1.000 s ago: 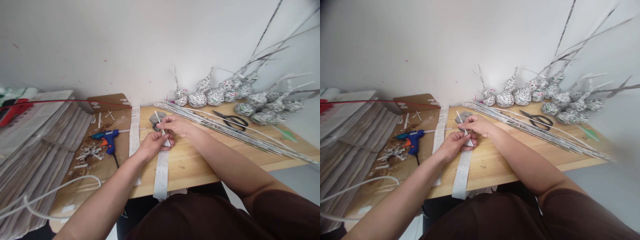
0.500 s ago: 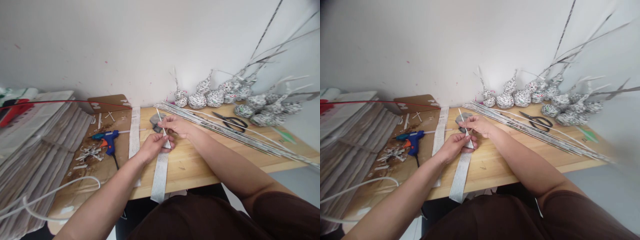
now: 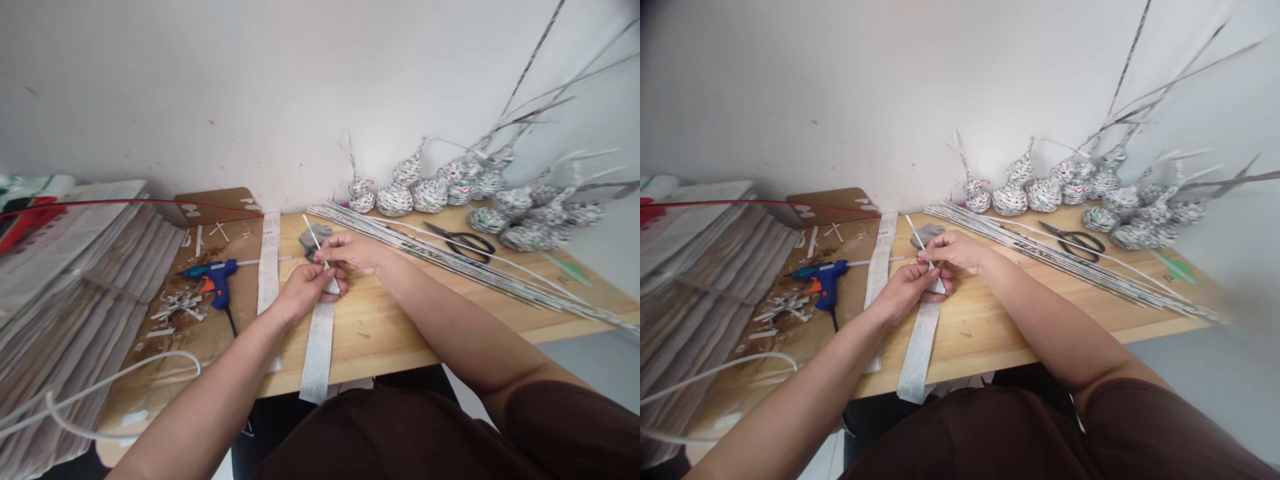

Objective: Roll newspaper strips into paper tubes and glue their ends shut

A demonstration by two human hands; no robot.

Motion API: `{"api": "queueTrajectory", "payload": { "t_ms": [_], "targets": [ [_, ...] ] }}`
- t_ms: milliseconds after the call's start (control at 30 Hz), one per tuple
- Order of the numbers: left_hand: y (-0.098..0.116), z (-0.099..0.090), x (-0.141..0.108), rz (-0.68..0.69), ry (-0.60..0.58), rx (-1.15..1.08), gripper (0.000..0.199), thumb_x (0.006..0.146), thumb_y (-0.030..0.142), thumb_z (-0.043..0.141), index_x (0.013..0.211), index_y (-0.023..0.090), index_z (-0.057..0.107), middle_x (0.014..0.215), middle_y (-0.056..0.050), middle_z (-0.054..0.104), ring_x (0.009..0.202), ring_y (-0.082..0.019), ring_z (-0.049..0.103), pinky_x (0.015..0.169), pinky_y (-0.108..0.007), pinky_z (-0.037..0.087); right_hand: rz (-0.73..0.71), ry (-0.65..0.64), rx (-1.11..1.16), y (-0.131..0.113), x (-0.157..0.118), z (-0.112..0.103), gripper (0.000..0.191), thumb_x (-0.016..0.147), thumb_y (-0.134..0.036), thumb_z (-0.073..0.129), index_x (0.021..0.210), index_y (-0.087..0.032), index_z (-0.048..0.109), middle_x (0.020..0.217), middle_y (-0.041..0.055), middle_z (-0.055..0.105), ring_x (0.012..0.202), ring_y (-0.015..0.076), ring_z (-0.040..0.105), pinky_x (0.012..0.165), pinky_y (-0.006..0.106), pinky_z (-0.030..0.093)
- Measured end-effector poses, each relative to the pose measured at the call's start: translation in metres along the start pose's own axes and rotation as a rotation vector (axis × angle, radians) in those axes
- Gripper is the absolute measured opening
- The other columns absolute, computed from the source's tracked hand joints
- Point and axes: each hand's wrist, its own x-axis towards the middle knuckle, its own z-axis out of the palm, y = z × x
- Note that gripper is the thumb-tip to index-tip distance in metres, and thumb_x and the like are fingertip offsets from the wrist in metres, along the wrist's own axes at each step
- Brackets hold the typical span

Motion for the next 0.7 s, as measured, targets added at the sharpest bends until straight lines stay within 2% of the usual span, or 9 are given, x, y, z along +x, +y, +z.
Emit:
{"api": "queueTrajectory", "payload": {
  "t_ms": [100,133,267,300,433,467,567,600,700],
  "targets": [
    [-0.0004,-0.0002,0.0,-0.004,-0.01,-0.005,0.032,0.078,0.039,0.068,0.089,0.009,0.068,0.079,-0.01,0.07,0.077,-0.017,0.067,0.072,-0.03,0.055,-0.044,0.16,0.041,0.0006,0.0008,0.002,0.038,0.061,-0.041,0.082,0.059,-0.015,0.055,0.048,-0.0062,0.05,0.041,0.0043,0.04,0.04,0.019,0.028],
    [-0.0005,-0.0002,0.0,-0.006,-0.009,-0.008,0.032,0.078,0.039,0.067,0.089,0.009,0.068,0.079,-0.01,0.07,0.077,-0.017,0.067,0.071,-0.03,0.055,-0.054,0.157,0.043,0.0005,0.0008,0.0023,0.037,0.062,-0.042,0.081,0.061,-0.014,0.057,0.049,-0.0061,0.05,0.041,0.0044,0.041,0.04,0.019,0.028],
    [-0.0009,0.0001,-0.0002,-0.007,0.0,-0.008,0.031,0.079,0.039,0.067,0.089,0.009,0.068,0.079,-0.01,0.07,0.076,-0.017,0.067,0.071,-0.03,0.055,-0.026,-0.035,0.008,-0.0009,0.0,0.0007,0.034,0.07,-0.044,0.076,0.08,-0.013,0.069,0.064,-0.0002,0.062,0.051,0.0073,0.05,0.046,0.021,0.033],
    [-0.0011,0.0004,-0.0002,-0.006,-0.003,-0.004,0.031,0.079,0.039,0.067,0.089,0.009,0.068,0.079,-0.01,0.07,0.077,-0.017,0.067,0.072,-0.03,0.055,-0.022,-0.031,0.005,-0.001,0.0,0.0003,0.033,0.069,-0.043,0.077,0.077,-0.013,0.068,0.063,-0.0004,0.062,0.051,0.0074,0.05,0.046,0.021,0.033],
    [-0.0028,0.0003,0.0004,-0.004,-0.02,0.005,0.032,0.079,0.039,0.067,0.09,0.009,0.069,0.08,-0.01,0.07,0.078,-0.017,0.066,0.073,-0.03,0.056,-0.083,0.161,0.017,0.0002,0.0014,-0.0007,0.037,0.063,-0.042,0.081,0.059,-0.015,0.056,0.052,-0.0055,0.05,0.046,0.0049,0.041,0.045,0.02,0.03],
    [-0.0032,-0.0001,0.0007,-0.005,-0.019,0.0,0.032,0.079,0.039,0.067,0.09,0.009,0.069,0.08,-0.009,0.07,0.078,-0.017,0.066,0.072,-0.03,0.056,-0.092,0.148,0.015,0.0005,0.0015,-0.0012,0.036,0.065,-0.044,0.08,0.061,-0.015,0.059,0.054,-0.0048,0.052,0.048,0.0052,0.042,0.046,0.02,0.031],
    [-0.0034,-0.0014,0.0014,0.001,-0.009,-0.018,0.03,0.08,0.038,0.066,0.09,0.009,0.068,0.078,-0.009,0.07,0.076,-0.016,0.066,0.071,-0.03,0.056,-0.043,-0.026,-0.004,0.0004,0.0008,-0.0022,0.033,0.071,-0.045,0.075,0.077,-0.014,0.068,0.069,0.0009,0.063,0.057,0.0082,0.052,0.051,0.021,0.037],
    [-0.0032,-0.0016,0.0015,0.001,-0.006,-0.016,0.03,0.08,0.038,0.066,0.089,0.009,0.068,0.078,-0.009,0.07,0.076,-0.016,0.066,0.071,-0.03,0.056,-0.025,-0.046,-0.001,0.0004,0.0006,-0.002,0.032,0.07,-0.043,0.076,0.077,-0.013,0.068,0.071,0.0017,0.064,0.058,0.0088,0.053,0.052,0.022,0.038],
    [-0.0026,-0.0012,0.0013,-0.006,-0.022,0.004,0.031,0.079,0.038,0.067,0.091,0.009,0.069,0.081,-0.009,0.07,0.079,-0.017,0.067,0.073,-0.031,0.056,-0.055,0.066,0.056,0.0011,0.0011,-0.0009,0.033,0.065,-0.04,0.08,0.062,-0.014,0.06,0.063,-0.001,0.061,0.052,0.0069,0.048,0.05,0.021,0.035]
  ]
}}
